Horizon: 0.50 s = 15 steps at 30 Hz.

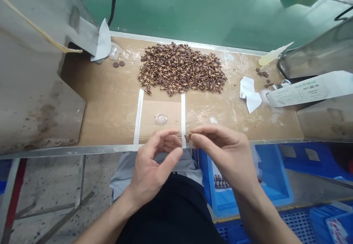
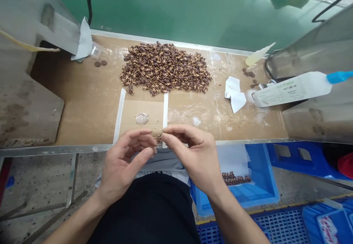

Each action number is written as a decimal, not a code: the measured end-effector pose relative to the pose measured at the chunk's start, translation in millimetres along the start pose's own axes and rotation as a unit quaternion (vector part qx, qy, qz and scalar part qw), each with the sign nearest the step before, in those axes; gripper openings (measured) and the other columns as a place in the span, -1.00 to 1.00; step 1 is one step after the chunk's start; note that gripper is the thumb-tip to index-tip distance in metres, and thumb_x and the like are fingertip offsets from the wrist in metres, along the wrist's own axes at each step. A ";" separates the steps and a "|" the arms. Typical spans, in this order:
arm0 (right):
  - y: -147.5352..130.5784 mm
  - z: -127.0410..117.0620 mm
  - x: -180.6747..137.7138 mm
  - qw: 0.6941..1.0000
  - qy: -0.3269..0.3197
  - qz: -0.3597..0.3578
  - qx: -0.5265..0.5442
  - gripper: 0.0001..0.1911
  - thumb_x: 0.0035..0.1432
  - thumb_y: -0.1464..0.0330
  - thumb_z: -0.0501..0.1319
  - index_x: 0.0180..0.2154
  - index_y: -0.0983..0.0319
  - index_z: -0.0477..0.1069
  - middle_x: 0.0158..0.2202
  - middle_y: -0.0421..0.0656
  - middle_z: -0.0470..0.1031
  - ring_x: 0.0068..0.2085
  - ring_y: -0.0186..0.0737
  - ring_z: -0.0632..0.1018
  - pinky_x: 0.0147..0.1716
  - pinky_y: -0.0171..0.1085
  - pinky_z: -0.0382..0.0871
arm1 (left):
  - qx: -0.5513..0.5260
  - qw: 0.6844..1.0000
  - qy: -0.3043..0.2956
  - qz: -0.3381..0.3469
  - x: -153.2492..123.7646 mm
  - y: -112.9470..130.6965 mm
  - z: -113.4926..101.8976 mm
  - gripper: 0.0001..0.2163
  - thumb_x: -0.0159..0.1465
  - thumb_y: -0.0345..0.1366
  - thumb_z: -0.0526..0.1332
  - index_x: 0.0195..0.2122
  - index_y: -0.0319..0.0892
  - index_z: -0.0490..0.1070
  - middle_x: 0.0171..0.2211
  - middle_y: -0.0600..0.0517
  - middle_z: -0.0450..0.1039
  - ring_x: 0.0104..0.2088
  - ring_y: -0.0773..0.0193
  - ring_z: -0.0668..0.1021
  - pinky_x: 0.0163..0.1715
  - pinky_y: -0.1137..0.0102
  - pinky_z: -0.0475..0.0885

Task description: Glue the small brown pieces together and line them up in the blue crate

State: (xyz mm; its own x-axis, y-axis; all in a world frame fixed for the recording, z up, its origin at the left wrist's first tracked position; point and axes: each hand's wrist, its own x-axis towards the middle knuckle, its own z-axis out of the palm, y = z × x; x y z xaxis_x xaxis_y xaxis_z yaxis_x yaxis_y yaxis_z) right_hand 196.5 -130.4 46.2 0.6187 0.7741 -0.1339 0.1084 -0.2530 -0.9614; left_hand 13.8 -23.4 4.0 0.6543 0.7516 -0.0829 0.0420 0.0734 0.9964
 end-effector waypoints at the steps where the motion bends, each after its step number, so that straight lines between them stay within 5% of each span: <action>1: -2.1 1.1 -1.1 1.000 -0.014 0.015 0.018 -0.93 0.40 0.25 0.61 -0.14 0.08 0.83 -0.25 -0.17 0.82 -0.25 -0.09 0.81 -0.22 -0.18 0.80 | -0.021 1.000 0.005 -0.011 -0.6 0.8 2.3 -0.69 0.48 -0.33 0.51 0.21 0.02 0.68 -0.06 0.04 0.80 -0.16 0.23 0.83 -0.11 0.38 0.78; 15: -12.6 2.4 0.0 0.981 -0.124 0.070 0.135 -0.82 0.46 0.14 0.57 -0.12 0.10 0.83 -0.30 -0.20 0.79 -0.28 -0.17 0.78 -0.25 -0.25 0.74 | -0.148 0.985 0.015 -0.088 -5.0 3.9 4.5 -0.89 0.47 -0.26 0.61 -0.02 -0.04 0.81 -0.18 0.02 0.84 -0.24 0.21 0.84 -0.17 0.38 0.84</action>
State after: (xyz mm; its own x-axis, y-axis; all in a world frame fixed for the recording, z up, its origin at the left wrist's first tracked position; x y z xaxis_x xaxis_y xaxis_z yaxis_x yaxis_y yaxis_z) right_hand 193.2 -125.9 57.8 0.4018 0.8682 -0.2911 -0.1939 -0.2300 -0.9537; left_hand 14.1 -29.8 8.4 0.6330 0.7294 -0.2595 -0.0714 0.3888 0.9186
